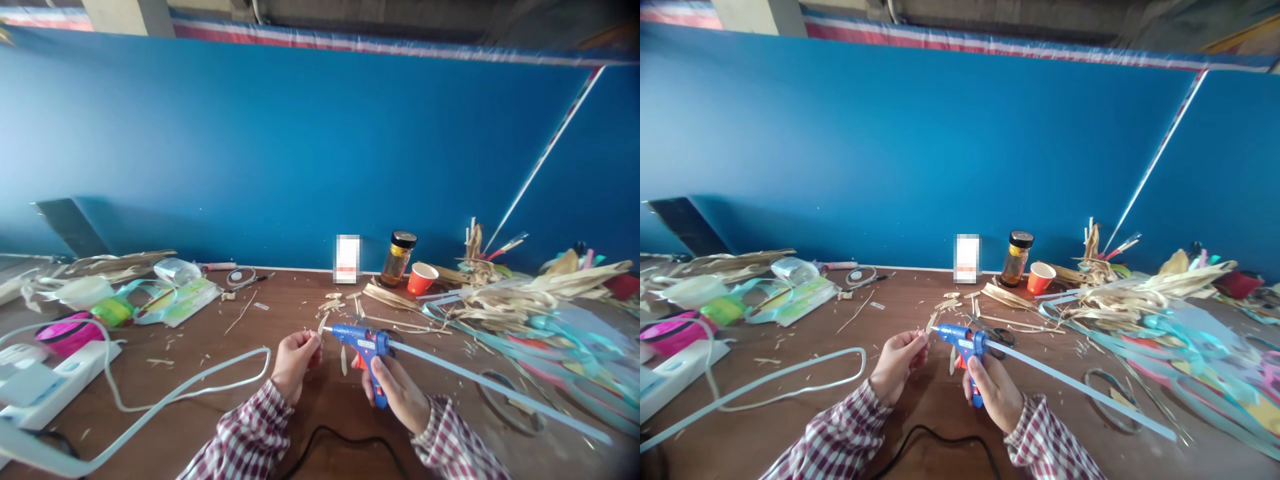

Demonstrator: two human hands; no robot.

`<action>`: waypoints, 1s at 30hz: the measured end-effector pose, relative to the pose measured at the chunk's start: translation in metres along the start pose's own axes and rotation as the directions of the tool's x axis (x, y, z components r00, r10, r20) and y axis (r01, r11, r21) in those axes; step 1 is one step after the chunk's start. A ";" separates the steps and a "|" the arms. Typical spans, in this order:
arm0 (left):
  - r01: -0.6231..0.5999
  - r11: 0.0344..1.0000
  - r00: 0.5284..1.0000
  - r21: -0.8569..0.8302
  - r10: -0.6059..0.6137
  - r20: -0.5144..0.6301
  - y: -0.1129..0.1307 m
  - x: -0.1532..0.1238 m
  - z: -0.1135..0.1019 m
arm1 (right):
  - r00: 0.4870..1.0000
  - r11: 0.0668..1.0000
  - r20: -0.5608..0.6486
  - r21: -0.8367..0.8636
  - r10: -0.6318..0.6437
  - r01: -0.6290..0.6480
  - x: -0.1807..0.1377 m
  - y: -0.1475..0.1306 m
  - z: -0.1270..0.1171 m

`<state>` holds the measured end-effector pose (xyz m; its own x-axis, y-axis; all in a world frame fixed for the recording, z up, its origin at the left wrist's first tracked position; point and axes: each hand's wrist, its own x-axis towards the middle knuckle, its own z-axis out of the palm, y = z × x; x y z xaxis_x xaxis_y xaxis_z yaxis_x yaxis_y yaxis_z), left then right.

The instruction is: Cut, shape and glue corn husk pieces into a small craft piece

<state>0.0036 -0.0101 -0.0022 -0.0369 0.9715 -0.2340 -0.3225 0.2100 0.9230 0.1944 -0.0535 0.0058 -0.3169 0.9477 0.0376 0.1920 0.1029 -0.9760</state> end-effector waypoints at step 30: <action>0.107 0.994 0.992 -0.036 -0.104 0.072 0.002 -0.003 0.001 | 1.000 0.997 -0.002 -0.082 0.009 -0.009 0.002 0.002 -0.002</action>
<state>0.0038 -0.0126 0.0003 0.0655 0.9497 -0.3062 -0.3586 0.3088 0.8809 0.1961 -0.0511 0.0040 -0.3129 0.9494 0.0292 0.2709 0.1186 -0.9553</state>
